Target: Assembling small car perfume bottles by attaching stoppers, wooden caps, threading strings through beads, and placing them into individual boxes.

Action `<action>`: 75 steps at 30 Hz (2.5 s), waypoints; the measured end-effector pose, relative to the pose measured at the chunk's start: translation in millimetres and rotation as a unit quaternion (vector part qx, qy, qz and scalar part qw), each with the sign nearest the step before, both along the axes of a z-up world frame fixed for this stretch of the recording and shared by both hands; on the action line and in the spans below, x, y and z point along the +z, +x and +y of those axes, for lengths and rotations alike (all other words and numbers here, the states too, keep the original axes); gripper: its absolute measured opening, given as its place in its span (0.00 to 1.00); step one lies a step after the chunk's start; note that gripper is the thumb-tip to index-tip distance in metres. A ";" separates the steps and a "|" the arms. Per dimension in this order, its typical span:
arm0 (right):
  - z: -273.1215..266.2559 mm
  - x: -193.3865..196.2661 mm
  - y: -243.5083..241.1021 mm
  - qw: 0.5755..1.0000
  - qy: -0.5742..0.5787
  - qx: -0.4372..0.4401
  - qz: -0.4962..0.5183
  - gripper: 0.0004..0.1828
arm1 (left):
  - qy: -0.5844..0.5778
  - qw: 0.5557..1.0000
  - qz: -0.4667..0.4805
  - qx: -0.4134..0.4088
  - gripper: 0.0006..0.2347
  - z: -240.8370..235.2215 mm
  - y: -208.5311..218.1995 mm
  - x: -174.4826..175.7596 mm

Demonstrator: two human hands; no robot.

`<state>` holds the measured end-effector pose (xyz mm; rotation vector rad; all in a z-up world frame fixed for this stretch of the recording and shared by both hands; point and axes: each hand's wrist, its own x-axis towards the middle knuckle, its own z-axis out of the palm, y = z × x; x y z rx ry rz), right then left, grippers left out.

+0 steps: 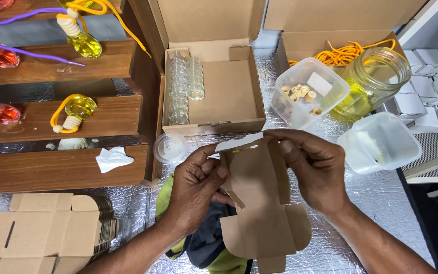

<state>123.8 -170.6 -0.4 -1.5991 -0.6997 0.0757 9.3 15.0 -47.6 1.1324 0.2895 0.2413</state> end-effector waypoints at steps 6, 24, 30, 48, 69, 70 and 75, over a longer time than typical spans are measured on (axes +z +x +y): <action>0.0 1.8 1.9 1.000 -0.016 0.017 -0.020 0.13 | -0.004 1.000 0.001 -0.006 0.20 -0.4 -0.7 0.6; 2.3 -1.4 3.0 0.996 -0.079 0.048 0.004 0.13 | 0.026 0.999 0.022 -0.025 0.20 -2.0 -0.6 8.8; 6.6 4.2 1.7 0.994 -0.066 0.058 0.064 0.08 | 0.040 0.999 0.012 -0.027 0.21 -1.2 -0.5 5.6; 6.0 -1.7 -8.7 0.996 -0.064 -0.014 -0.053 0.06 | 0.014 0.997 -0.025 -0.077 0.20 -3.7 -0.7 -5.2; -8.9 11.1 18.2 0.970 -0.194 0.139 -0.047 0.41 | 0.016 0.999 0.020 -0.025 0.19 2.7 4.5 5.1; -8.6 12.0 17.1 0.970 -0.194 0.139 -0.047 0.41 | 0.016 0.999 0.021 -0.026 0.19 2.7 5.0 2.6; -6.3 13.0 11.9 0.978 -0.153 0.141 -0.030 0.36 | -0.007 0.995 -0.080 -0.065 0.18 2.5 3.7 6.1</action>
